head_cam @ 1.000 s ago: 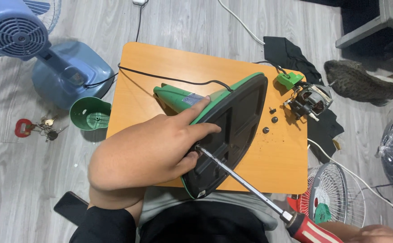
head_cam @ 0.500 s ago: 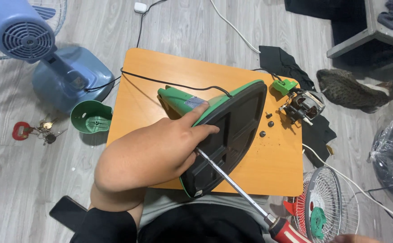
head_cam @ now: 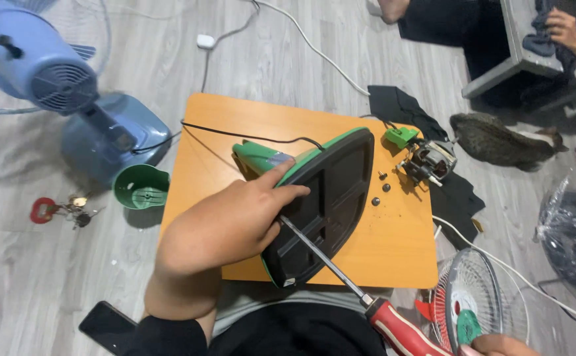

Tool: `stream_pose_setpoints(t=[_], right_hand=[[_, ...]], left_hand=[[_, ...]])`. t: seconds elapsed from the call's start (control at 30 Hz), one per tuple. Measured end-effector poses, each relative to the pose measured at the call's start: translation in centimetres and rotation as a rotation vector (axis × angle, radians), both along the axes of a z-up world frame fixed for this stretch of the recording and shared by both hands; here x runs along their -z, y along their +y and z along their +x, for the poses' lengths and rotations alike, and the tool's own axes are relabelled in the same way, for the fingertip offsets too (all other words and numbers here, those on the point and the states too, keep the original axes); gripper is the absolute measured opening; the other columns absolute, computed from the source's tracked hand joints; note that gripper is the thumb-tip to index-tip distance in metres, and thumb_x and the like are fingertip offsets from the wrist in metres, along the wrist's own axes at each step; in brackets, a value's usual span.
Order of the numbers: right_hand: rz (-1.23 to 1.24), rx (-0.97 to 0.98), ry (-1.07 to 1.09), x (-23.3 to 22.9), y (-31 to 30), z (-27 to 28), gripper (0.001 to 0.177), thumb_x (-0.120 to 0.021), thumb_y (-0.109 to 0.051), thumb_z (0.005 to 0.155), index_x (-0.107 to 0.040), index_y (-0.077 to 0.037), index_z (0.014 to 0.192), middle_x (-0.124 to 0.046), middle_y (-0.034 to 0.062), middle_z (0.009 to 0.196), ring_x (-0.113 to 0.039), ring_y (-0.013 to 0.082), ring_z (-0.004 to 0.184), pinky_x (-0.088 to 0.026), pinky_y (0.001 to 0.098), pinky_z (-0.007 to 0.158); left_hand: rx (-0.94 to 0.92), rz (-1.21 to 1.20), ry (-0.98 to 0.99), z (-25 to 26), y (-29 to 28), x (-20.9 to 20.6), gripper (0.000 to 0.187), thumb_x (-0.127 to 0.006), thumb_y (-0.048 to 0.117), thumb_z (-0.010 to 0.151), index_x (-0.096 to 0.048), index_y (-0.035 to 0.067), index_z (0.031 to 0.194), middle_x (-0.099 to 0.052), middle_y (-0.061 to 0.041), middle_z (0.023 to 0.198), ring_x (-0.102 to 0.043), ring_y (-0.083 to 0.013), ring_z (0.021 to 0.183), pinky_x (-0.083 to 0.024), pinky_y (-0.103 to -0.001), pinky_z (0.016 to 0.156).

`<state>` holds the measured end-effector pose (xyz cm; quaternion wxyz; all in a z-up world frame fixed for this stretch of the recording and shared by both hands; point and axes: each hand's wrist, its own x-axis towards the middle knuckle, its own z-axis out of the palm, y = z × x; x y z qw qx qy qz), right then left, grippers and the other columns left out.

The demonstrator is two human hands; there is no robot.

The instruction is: Disassembling the base of a green appliance by removing screws and rubber feet with a screwdriver.

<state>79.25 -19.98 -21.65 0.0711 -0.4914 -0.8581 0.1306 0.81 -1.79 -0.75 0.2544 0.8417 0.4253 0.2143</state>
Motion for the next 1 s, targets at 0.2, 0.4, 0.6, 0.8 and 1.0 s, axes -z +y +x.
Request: stream_pose_setpoints(t=[0.2, 0.4, 0.6, 0.8, 1.0], right_hand=[[0.132, 0.006, 0.152, -5.9, 2.3, -26.0, 0.020, -0.072, -0.032, 0.076, -0.084, -0.031, 0.092, -0.073, -0.0102, 0.068, -0.073, 0.0006, 0.064, -0.063, 0.0223, 0.072], [0.300, -0.075, 0.425, -13.2, 4.1, -37.1, 0.039, -0.083, -0.041, 0.072, -0.071, -0.022, 0.104, -0.079, -0.0001, 0.078, -0.078, 0.0083, 0.069, -0.068, 0.0299, 0.072], [0.575, -0.222, 0.727, -15.4, 6.5, -42.6, 0.055, -0.088, -0.048, 0.076, -0.051, -0.021, 0.107, -0.072, 0.0033, 0.093, -0.075, 0.0120, 0.071, -0.066, 0.0244, 0.063], [0.318, -0.022, 1.112, -13.3, 6.0, -38.2, 0.046, -0.074, -0.029, 0.089, -0.047, -0.025, 0.126, -0.070, 0.0082, 0.121, -0.077, 0.0181, 0.105, -0.076, 0.0348, 0.092], [0.663, 0.419, 1.297, -11.7, 8.1, -33.6, 0.056, -0.071, -0.052, 0.096, -0.043, -0.020, 0.132, -0.064, 0.0136, 0.117, -0.069, 0.0236, 0.104, -0.061, 0.0307, 0.088]], left_hand=[[-0.058, -0.031, -0.011, -0.3, -2.5, 0.2, 0.060, -0.062, -0.005, 0.068, -0.064, 0.006, 0.127, -0.050, -0.019, 0.153, -0.073, -0.0413, 0.078, -0.059, -0.049, 0.067], [-0.096, -0.052, -0.019, -0.7, -3.8, 0.4, 0.066, -0.061, -0.006, 0.067, -0.064, 0.010, 0.131, -0.044, -0.014, 0.160, -0.073, -0.0337, 0.086, -0.060, -0.041, 0.069], [-0.150, -0.091, -0.107, -1.9, -6.7, 1.7, 0.078, -0.063, -0.008, 0.066, -0.060, 0.017, 0.140, -0.040, -0.006, 0.165, -0.071, -0.0247, 0.115, -0.060, -0.032, 0.075], [-0.310, -0.066, -0.255, -3.4, -10.5, 5.4, 0.054, -0.067, -0.003, 0.079, -0.070, 0.012, 0.131, -0.050, -0.014, 0.159, -0.058, -0.0294, 0.139, -0.053, -0.035, 0.101], [-0.541, -0.112, -0.297, -5.5, -12.3, 9.2, 0.045, -0.067, -0.005, 0.078, -0.074, 0.008, 0.121, -0.060, -0.014, 0.151, -0.070, -0.0188, 0.095, -0.055, -0.027, 0.074]])
